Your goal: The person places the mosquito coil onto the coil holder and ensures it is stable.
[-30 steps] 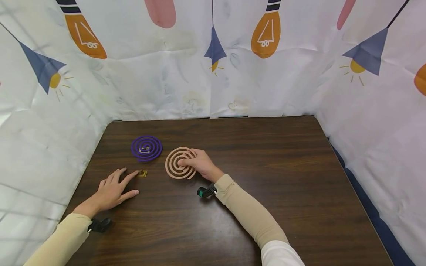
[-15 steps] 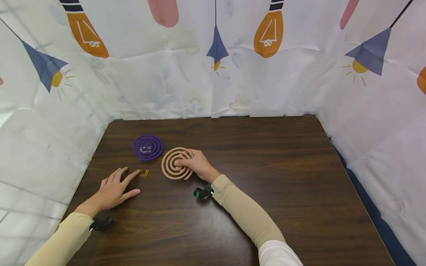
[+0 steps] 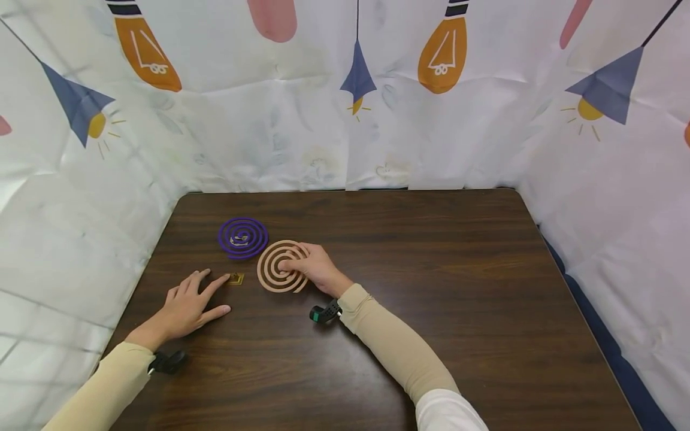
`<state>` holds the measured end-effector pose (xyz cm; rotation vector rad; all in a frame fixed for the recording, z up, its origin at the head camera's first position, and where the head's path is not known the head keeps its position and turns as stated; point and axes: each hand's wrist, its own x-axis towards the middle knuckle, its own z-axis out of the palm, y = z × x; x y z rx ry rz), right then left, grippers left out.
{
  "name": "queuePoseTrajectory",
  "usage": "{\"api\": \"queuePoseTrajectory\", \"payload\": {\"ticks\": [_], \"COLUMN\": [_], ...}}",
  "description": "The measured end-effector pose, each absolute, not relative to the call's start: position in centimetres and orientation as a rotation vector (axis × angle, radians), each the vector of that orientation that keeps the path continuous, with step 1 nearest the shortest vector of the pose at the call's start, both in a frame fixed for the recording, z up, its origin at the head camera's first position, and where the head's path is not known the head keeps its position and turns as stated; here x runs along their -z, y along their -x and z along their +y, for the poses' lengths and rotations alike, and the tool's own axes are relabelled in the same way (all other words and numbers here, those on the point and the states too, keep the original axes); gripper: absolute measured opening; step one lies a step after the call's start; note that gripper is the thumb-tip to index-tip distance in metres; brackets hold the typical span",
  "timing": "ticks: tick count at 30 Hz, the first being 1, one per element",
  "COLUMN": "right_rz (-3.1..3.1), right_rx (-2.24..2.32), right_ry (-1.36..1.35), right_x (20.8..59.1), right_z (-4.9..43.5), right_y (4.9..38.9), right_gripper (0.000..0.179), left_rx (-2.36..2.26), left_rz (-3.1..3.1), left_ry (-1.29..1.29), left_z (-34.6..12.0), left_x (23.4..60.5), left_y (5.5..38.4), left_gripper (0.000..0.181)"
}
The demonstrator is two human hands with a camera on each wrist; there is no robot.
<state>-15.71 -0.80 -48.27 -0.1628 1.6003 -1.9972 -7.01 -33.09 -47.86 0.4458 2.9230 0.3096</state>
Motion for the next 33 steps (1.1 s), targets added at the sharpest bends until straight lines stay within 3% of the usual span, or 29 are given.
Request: {"api": "queuePoseTrajectory", "payload": {"ticks": [33], "right_rz": [1.623], "right_rx": [1.970], "right_ry": [0.172], "right_x": [48.8], "right_z": [-4.1], "right_y": [15.4], "right_gripper": [0.035], "left_rx": [-0.240], "left_rz": [2.909], "left_ry": [-0.421], "left_z": [-33.1], "left_x": [47.8], "left_y": [7.1], "left_gripper": [0.073]}}
